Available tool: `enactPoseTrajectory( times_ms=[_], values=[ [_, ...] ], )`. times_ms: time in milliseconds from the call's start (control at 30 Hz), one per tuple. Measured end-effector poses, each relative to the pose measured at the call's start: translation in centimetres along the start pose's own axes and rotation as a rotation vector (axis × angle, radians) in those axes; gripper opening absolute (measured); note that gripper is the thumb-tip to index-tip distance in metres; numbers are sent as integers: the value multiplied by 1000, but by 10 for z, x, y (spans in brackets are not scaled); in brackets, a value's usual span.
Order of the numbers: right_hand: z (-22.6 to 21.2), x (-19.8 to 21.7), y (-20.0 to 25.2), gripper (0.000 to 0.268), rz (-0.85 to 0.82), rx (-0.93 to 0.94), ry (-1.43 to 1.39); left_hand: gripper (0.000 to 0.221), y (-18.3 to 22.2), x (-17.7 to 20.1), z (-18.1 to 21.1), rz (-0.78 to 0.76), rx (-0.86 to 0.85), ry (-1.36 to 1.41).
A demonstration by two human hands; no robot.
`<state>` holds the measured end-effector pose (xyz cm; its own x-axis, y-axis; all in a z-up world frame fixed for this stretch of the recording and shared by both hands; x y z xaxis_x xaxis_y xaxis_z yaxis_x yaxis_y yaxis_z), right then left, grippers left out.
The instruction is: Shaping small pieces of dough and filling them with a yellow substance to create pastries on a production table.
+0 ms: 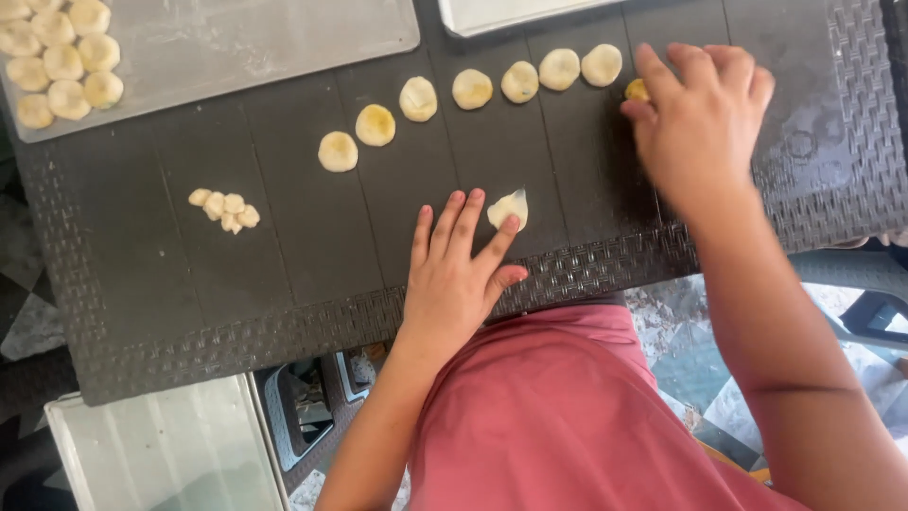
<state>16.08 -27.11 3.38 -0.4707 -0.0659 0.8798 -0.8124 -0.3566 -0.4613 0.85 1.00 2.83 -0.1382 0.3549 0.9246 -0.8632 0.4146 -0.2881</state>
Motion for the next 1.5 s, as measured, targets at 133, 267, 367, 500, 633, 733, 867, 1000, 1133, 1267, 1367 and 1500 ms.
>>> enactPoseTrajectory(
  times_ms=[133,267,367,500,633,733,867,1000,1133,1267,1367,1500],
  values=[
    [13,-13,5,8,5,-2,123,32,-17,5,5,125,49,28],
    [-35,41,4,37,-33,-63,-317,17,-30,-13,-4,176,196,13],
    [-68,57,23,25,-88,-193,-827,15,-35,-14,-4,98,216,140],
    [-102,67,33,31,-176,-329,-1246,6,-45,-8,-1,59,242,176],
    [-118,43,50,30,-65,-134,-800,10,-45,-14,-2,68,283,185],
    [-119,42,63,19,-16,27,-579,5,-46,-11,-1,102,266,229],
    [-108,36,58,19,-112,53,-679,5,-37,0,-2,84,245,354],
    [-107,28,42,26,-99,58,-703,29,-28,9,-5,69,220,486],
    [-119,36,42,15,-50,76,-782,17,-19,17,-6,147,160,308],
    [-120,66,41,24,-183,-161,-1148,19,-18,20,3,317,263,698],
    [-121,84,24,35,-234,-197,-1343,21,-18,29,6,430,369,955],
    [-123,68,20,19,-276,-355,-1712,33,-21,43,14,497,434,1178]
  ],
)
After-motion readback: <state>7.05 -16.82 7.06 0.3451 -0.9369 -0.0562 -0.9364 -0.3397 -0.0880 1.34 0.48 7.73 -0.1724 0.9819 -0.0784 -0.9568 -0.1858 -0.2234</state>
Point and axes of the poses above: each hand's wrist, its own y-axis away from the middle knuckle, its own x-axis out of the back of the hand, z = x × y, the point moved 1 cm from there along -y, towards the middle knuckle, and after that the axes turned 7 degrees about -x, right-handed, at the moved point
